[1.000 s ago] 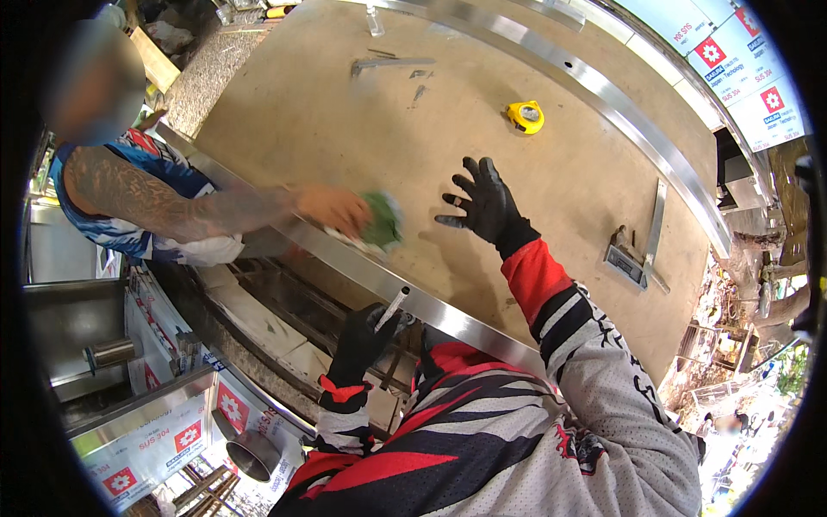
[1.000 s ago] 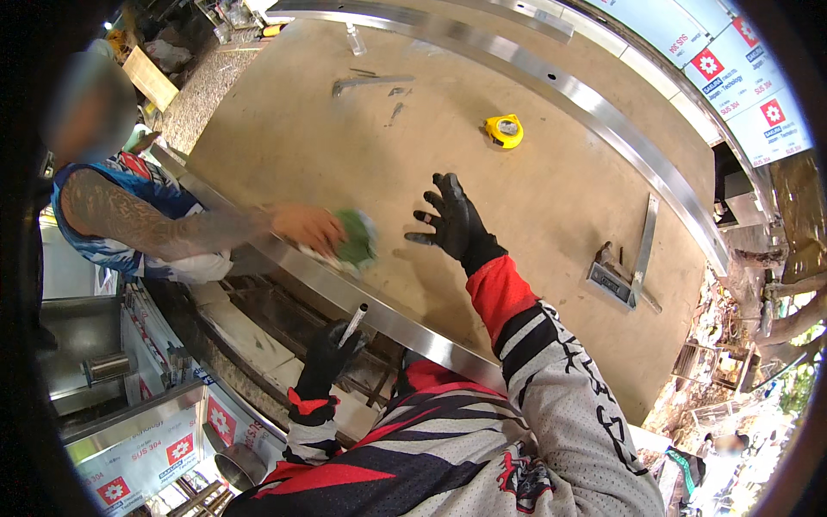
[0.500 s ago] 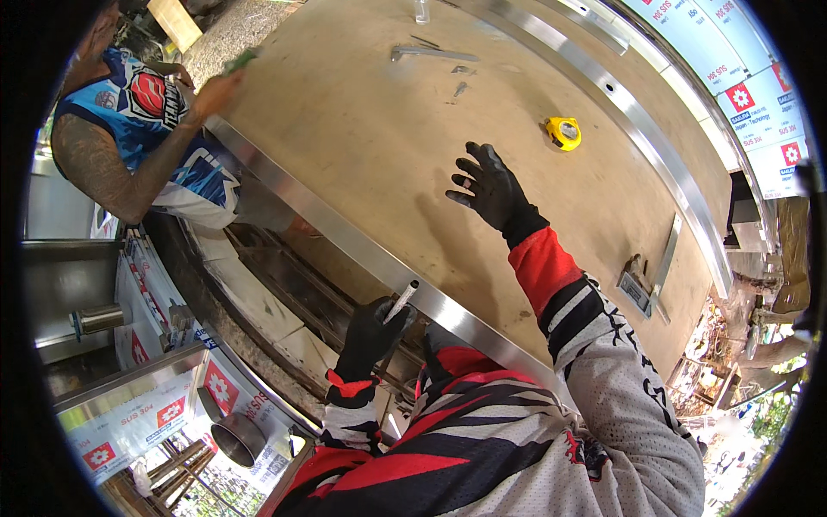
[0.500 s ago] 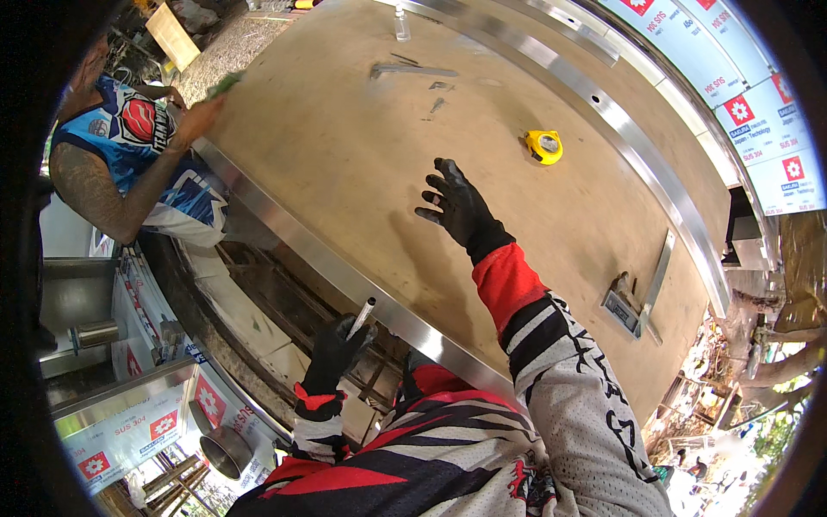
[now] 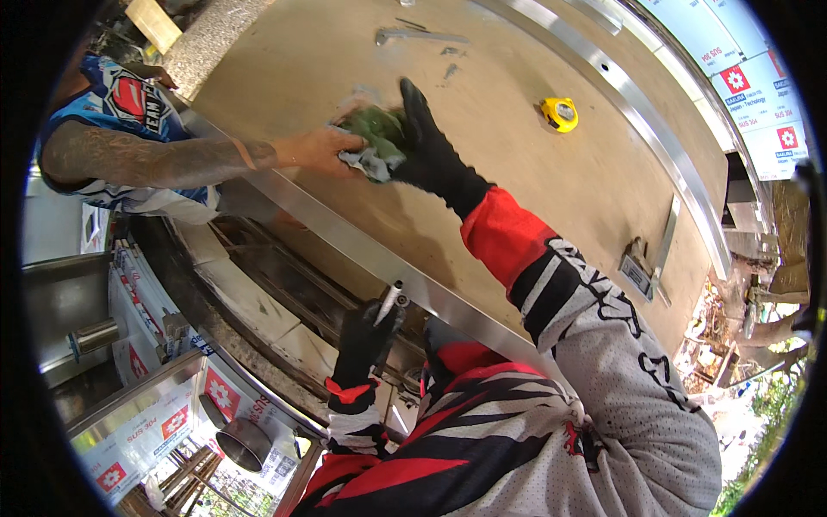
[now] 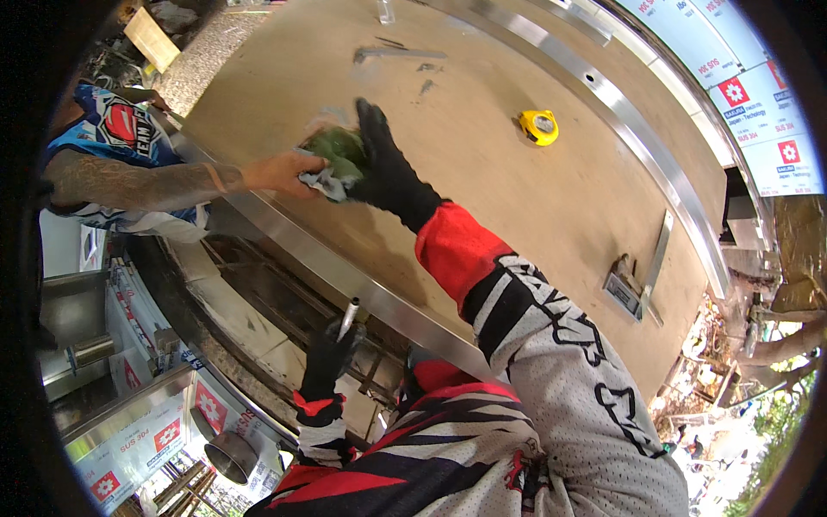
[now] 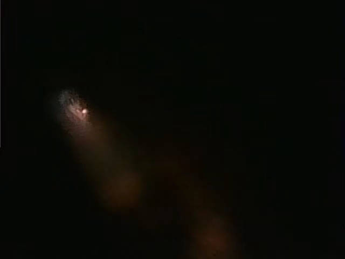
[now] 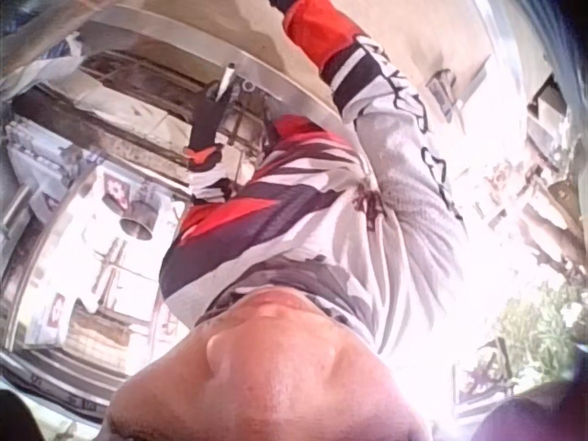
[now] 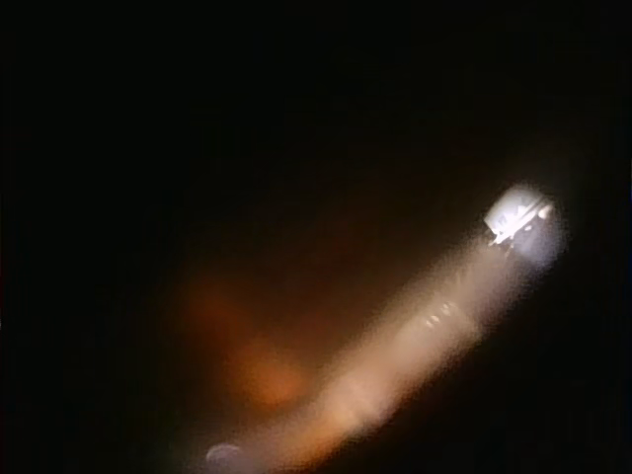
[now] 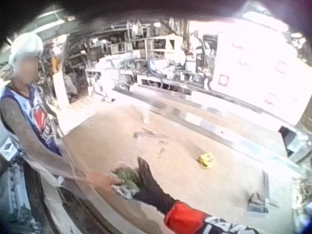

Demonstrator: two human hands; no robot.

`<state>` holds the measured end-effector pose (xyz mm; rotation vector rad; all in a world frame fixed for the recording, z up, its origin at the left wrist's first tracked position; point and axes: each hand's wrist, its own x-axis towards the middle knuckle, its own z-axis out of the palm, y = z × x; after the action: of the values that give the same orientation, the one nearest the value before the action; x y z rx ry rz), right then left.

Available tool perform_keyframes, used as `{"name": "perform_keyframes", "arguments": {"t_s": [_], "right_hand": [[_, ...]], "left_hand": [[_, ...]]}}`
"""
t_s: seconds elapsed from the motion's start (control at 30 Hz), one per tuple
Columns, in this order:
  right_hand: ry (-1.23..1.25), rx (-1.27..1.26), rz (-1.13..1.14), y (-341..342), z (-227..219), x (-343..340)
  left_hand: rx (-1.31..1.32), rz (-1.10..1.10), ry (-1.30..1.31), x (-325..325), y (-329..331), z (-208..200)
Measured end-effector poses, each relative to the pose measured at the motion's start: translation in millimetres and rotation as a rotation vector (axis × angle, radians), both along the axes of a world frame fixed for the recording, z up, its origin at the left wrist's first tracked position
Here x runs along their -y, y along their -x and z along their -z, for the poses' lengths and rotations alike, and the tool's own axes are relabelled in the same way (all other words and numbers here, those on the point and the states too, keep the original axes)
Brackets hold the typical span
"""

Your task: The person uses a square and marker to draw lines on a large metal sheet, then measures with a caliper and continues marking. A second person assists by holding the sheet steady.

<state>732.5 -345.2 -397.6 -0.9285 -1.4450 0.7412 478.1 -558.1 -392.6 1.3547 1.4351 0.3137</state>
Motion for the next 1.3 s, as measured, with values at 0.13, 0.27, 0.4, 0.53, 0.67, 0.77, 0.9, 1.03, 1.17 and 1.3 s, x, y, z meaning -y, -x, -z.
{"name": "perform_keyframes", "arguments": {"t_s": [0.13,0.27,0.4,0.53,0.67,0.77,0.9,1.03,1.17,1.3], "right_hand": [[-0.079,0.570,-0.110,-33,-33,-24],[-0.248,0.878,-0.008,-46,-22,-44],[0.362,0.653,-0.313,-84,59,34],[1.023,0.523,-0.230,-220,49,255],[1.548,1.751,-0.299,-343,-81,456],[0.944,1.856,-0.151,-329,-106,437],[0.206,1.041,-0.009,-170,-8,241],[-0.205,0.856,-0.061,-35,59,123],[1.048,-0.139,-0.379,-110,33,253],[0.736,0.994,-0.478,-294,-47,464]], "left_hand": [[-0.069,0.006,-0.220,11,9,7],[0.101,-0.146,0.112,19,1,-6],[0.211,-0.180,0.170,23,-18,-20],[0.207,-0.162,0.243,21,-21,-29],[-0.009,-0.048,0.096,16,-6,-39],[0.013,-0.143,0.029,8,-5,-41],[-0.017,-0.111,-0.189,-6,-24,-27],[0.240,-0.458,-0.013,-9,-54,-15],[0.326,-0.530,-0.032,-3,-76,-9],[0.485,-0.510,-0.028,-7,-71,0]]}}
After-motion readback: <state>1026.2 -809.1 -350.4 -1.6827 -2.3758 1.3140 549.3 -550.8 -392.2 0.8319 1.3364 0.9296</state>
